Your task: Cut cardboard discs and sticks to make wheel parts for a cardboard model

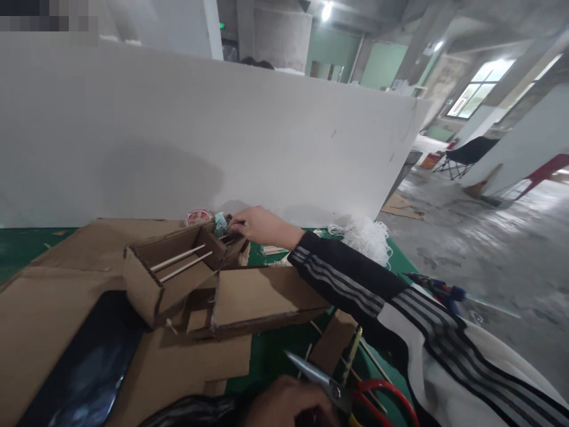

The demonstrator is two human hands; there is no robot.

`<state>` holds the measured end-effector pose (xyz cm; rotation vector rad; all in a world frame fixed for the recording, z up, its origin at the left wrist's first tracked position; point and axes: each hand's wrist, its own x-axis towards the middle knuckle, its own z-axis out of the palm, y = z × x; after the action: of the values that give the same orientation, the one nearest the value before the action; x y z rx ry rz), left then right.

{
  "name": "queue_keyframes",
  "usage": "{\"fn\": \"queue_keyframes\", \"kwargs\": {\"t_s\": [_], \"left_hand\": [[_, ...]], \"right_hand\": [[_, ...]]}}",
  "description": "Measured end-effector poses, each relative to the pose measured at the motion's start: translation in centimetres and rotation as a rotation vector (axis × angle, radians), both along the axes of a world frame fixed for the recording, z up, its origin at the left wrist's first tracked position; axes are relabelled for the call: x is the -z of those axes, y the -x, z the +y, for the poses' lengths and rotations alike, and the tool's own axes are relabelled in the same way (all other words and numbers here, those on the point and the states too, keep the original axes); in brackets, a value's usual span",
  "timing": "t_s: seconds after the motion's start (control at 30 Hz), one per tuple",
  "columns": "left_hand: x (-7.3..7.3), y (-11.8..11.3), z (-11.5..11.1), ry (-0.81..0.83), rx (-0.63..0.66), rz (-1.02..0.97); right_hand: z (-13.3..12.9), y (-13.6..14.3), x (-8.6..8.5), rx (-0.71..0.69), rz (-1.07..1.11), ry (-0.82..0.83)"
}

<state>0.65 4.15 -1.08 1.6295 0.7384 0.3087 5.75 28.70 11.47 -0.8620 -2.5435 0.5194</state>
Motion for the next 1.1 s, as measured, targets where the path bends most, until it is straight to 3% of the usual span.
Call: {"fn": "queue_keyframes", "kwargs": {"t_s": [0.07, 0.13, 0.2, 0.3, 0.5, 0.6, 0.73, 0.8, 0.9, 1.1], "left_hand": [[-1.1, 0.1, 0.2, 0.121, -0.206, -0.188], [-3.0, 0.6, 0.5, 0.276, -0.273, -0.415], [-5.0, 1.2, 0.9, 0.244, -0.309, -0.526], [-7.2, 2.0, 1.2, 0.109, -0.351, -0.526], [-8.1, 1.9, -0.1, -0.12, -0.378, -0.494], [-8.0, 1.6, -0.7, -0.231, -0.37, -0.504], [-7.5, 1.3, -0.8, -0.377, -0.386, -0.536], [-7.3, 1.1, -0.7, -0.389, -0.376, -0.544], [-7.2, 0.8, -0.7, -0.387, -0.334, -0.552], [-8.0, 0.9, -1.0, -0.373, -0.32, -0.415]], "right_hand": [[-1.2, -0.8, -0.7, 0.03, 0.032, -0.006], [-3.0, -2.1, -1.6, 0.058, 0.073, -0.006], [-5.5, -3.7, -2.3, 0.076, 0.116, 0.003], [-10.4, -6.3, -2.9, 0.104, 0.179, 0.019], [-22.0, -11.3, -2.4, 0.268, 0.51, 0.272], [-26.1, -12.9, -1.1, 0.311, 0.591, 0.506], [-28.2, -13.5, 0.8, 0.296, 0.718, 0.886], [-28.5, -13.4, 1.5, 0.249, 0.721, 1.0], [-28.7, -13.2, 2.1, 0.213, 0.761, 1.009], [-28.8, -13.2, 3.2, 0.323, 0.821, 0.953]]}}
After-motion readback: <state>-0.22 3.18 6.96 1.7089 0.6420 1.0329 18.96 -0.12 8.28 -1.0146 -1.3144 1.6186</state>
